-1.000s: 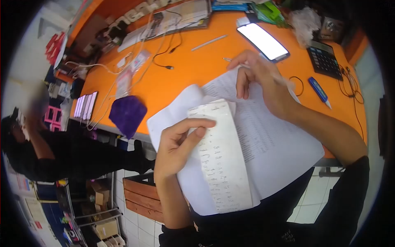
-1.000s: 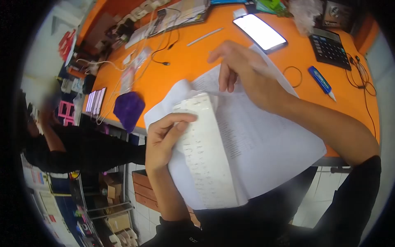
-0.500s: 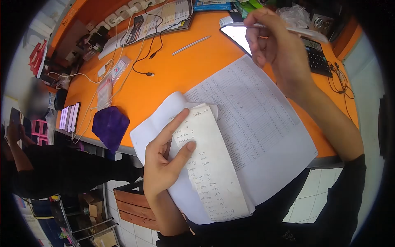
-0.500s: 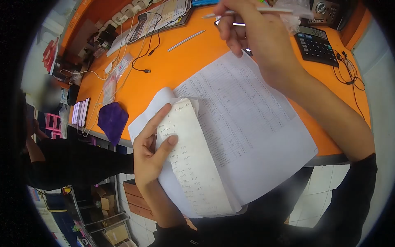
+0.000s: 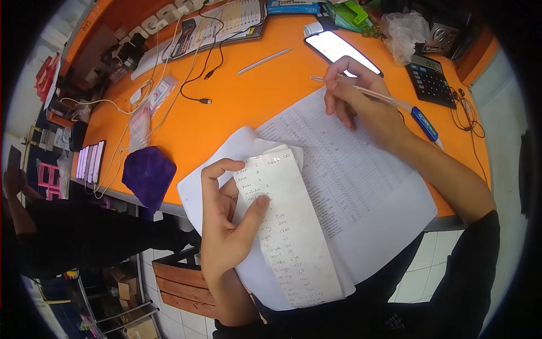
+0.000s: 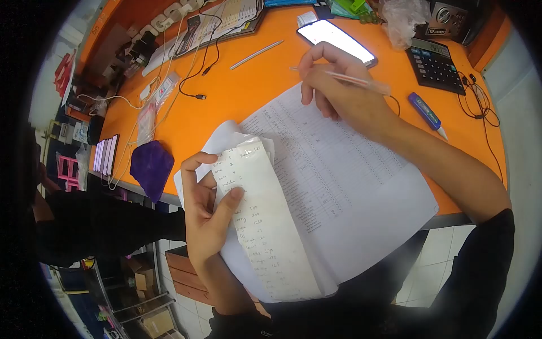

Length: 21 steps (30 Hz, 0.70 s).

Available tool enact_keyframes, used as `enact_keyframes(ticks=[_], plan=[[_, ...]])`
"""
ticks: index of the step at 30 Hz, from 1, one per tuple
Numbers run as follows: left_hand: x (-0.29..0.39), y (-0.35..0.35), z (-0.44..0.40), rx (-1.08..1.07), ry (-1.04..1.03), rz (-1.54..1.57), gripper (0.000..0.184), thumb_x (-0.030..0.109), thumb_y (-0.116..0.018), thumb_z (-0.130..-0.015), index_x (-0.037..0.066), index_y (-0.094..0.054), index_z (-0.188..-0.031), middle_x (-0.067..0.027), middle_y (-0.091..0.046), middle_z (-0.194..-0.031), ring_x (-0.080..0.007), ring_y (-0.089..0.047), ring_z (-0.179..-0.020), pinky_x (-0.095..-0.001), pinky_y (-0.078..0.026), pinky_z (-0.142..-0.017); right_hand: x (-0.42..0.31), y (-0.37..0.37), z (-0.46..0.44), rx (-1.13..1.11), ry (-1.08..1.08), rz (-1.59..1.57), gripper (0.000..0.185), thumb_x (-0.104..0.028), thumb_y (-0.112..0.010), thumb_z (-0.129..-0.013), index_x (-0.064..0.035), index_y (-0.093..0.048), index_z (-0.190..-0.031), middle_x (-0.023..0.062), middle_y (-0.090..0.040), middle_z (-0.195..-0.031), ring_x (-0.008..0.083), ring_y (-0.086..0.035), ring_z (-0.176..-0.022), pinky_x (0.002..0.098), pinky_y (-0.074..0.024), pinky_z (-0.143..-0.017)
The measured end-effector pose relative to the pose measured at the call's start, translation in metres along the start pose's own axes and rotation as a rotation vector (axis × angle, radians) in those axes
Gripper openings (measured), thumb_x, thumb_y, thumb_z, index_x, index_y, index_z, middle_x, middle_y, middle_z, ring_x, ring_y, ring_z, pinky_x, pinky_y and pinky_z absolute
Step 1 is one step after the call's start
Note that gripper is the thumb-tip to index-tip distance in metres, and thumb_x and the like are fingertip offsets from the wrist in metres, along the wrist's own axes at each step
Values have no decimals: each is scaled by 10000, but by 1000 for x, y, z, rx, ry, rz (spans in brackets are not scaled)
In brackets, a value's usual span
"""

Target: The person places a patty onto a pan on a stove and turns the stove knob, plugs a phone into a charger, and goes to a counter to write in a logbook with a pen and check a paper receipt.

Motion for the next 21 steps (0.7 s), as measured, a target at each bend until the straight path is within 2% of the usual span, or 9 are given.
enact_keyframes(ticks=[2,3,5,6,8,12,15,17,21], plan=[[1,1,1,4,24,9,445,-53,-668,-955,64,-460,-1330,-147,-727,-1156,-141,-702,-977,-250,-546,-842,0,0,0,5,-1,10,97,-190,-626,-1058,-104,-583,-1071,44,-671,-752,48,-494,-482,211,-359,-441],[0,4,0,6,21,6,445,-53,-668,-955,64,-460,-1330,-147,-727,-1156,-141,-702,-977,-250,-546,-842,-1,-1,0,5,3,40,102,-194,-628,-1057,-103,-584,-1067,43,-669,-741,47,-493,-481,212,-365,-436],[3,7,0,-87,-76,-273,288,-38,-662,-958,41,-568,-1218,-77,-681,-1124,-101,-626,-990,-229,-475,-883,-2,-2,0,5,6,64,106,-197,-629,-1057,-101,-584,-1062,42,-668,-731,46,-493,-479,212,-370,-431],[6,6,2,-86,-74,-280,288,-38,-662,-958,41,-568,-1218,-77,-681,-1124,-101,-626,-990,-229,-475,-883,-1,-2,-1,4,1,60,103,-198,-627,-1057,-103,-586,-1058,41,-668,-724,45,-492,-478,212,-371,-431],[8,3,6,-20,62,-210,174,-29,-657,-958,32,-635,-1119,-42,-653,-1126,-90,-574,-1041,-219,-419,-933,-1,-2,0,5,-8,47,100,-198,-624,-1057,-105,-588,-1054,40,-668,-716,44,-490,-476,212,-372,-431],[4,8,4,-45,48,-246,206,-31,-654,-958,29,-641,-1155,-37,-654,-1136,-86,-574,-1032,-218,-428,-921,1,0,1,5,-27,89,153,-248,-625,-1019,-108,-607,-1078,50,-686,-747,51,-481,-516,231,-363,-461],[10,14,1,-42,-68,-359,215,-24,-652,-965,26,-644,-1174,-31,-653,-1137,-81,-576,-995,-211,-436,-882,2,-2,2,9,-25,97,153,-245,-623,-1018,-106,-612,-1080,49,-685,-741,53,-482,-516,233,-365,-463],[17,27,-1,61,-54,-520,222,-13,-655,-973,26,-647,-1191,-32,-651,-1144,-86,-574,-1003,-218,-433,-895,1,-3,2,26,-32,116,153,-243,-623,-1018,-105,-614,-1081,49,-684,-737,54,-482,-515,234,-367,-464],[27,34,-10,64,-149,-443,228,20,-663,-981,15,-641,-1208,-48,-656,-1179,-105,-577,-1066,-232,-412,-953,1,2,3,69,8,87,138,-218,-626,-1018,-94,-613,-1078,56,-688,-735,58,-493,-518,239,-378,-469]])
Point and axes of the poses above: each hand's wrist, its own z-axis away from the middle knuckle, its own y-axis out of the back of the hand, x = y × z, the point moved 6 cm from there along -z, towards the middle knuckle
